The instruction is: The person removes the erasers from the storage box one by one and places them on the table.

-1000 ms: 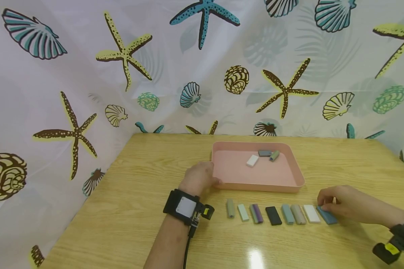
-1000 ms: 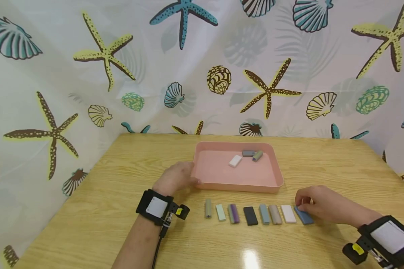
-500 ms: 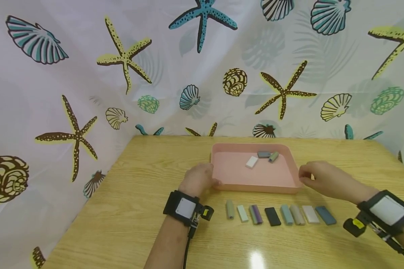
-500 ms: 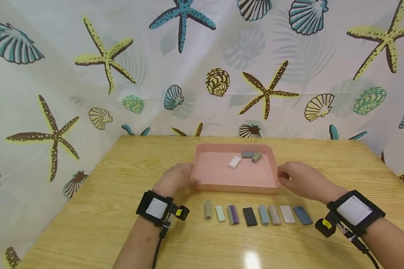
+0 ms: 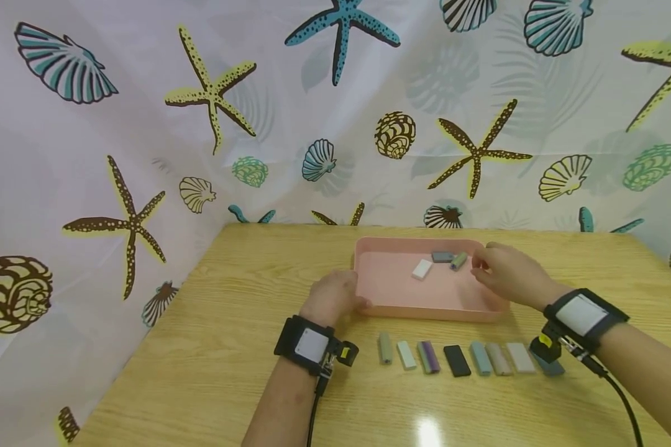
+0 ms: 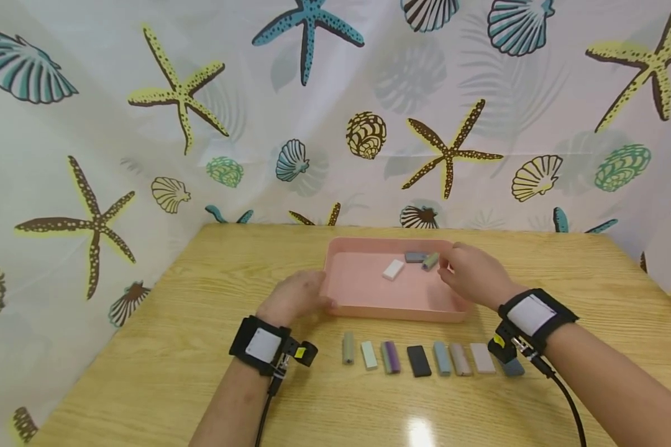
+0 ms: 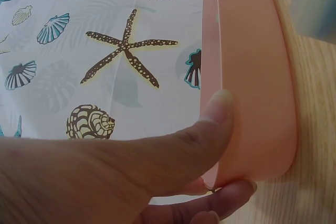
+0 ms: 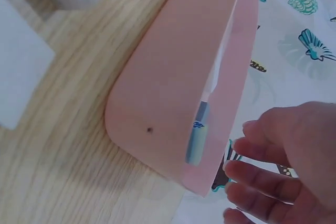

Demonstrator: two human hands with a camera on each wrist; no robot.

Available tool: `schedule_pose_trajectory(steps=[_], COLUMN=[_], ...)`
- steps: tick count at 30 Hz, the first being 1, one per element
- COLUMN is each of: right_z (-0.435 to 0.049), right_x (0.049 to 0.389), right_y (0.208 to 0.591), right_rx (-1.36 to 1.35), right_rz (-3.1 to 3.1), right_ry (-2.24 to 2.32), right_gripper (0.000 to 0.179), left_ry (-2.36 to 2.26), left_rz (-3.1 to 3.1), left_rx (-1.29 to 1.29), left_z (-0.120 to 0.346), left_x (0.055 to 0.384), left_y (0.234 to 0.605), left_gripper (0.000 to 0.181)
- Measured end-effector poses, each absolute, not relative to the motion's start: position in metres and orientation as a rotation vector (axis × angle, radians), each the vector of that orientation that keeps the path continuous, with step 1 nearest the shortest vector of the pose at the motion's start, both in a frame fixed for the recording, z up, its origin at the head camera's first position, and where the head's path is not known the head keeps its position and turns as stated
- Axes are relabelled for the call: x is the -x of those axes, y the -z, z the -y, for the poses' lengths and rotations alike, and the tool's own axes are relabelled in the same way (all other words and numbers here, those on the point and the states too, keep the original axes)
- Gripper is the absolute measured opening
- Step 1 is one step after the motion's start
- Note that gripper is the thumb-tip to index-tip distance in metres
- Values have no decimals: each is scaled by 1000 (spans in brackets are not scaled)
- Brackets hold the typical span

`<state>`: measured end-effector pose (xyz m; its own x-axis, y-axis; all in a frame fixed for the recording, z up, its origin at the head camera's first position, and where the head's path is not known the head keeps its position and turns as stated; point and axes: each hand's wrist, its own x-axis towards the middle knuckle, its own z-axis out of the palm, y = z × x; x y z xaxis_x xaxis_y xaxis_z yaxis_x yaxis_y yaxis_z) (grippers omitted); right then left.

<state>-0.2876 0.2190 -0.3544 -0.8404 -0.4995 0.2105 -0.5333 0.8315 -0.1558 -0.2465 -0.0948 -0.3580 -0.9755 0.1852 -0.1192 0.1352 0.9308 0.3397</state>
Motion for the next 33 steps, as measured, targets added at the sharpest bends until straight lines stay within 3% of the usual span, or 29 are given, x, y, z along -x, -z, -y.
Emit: schedule_pose_trajectory(steps=[11,20,33], right_z=[-209,-203,-203], right_x=[319,329,341], right_y=[361,367,377], right_rx=[-755,-668,-563], right_rz=[2806,2892,3003], right_ry=[-270,-293,-359], right_gripper=[6,21,25], left_ry=[-489,-475,-460], left_rz=[-2930,-2939,-2961], left_rx=[-227,-225,-246], left_z=[96,96,97], left_x=[245,245,244], left_y=[354,355,354], left_gripper=[36,36,39])
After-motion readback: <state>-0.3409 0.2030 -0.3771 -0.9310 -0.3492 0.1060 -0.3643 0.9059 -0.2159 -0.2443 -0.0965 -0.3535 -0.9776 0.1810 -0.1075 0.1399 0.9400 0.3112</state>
